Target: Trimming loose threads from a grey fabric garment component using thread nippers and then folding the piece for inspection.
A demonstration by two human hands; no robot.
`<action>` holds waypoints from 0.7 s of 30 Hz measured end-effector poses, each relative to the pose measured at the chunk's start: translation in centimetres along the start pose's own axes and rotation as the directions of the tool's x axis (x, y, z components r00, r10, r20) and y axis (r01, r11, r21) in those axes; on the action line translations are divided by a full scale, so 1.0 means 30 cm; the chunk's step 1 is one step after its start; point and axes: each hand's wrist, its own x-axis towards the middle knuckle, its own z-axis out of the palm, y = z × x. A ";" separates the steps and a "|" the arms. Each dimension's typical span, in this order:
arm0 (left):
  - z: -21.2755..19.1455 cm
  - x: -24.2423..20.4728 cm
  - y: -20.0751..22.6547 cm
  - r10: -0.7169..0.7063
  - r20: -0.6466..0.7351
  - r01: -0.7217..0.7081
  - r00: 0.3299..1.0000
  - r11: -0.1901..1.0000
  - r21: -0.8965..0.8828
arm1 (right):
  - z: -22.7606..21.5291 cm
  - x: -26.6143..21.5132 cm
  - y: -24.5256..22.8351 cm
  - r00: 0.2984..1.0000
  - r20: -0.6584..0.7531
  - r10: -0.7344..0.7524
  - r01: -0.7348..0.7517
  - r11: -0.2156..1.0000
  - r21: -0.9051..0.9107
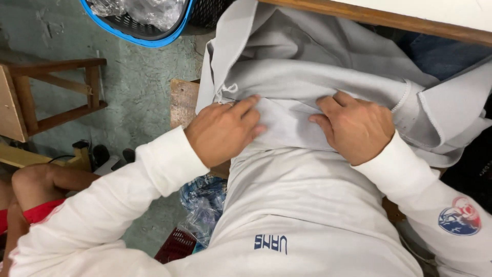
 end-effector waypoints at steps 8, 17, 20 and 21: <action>0.221 0.235 -0.015 0.185 -0.048 -0.190 0.982 0.970 -0.149 | 0.017 -0.030 0.009 1.000 -0.021 -0.015 0.017 0.996 0.082; 0.097 0.288 -0.064 0.230 0.055 -0.237 0.972 0.953 0.190 | -0.140 -0.582 0.359 0.992 0.127 0.021 -0.011 0.997 -0.077; -0.025 0.268 -0.111 0.307 0.168 -0.331 0.937 0.934 0.135 | -0.044 -0.688 0.418 0.991 0.092 0.101 -0.083 0.979 -0.184; -0.074 0.269 -0.121 0.305 0.318 -0.343 0.898 0.937 0.070 | -0.010 -0.713 0.440 0.995 0.030 0.097 -0.090 0.980 -0.179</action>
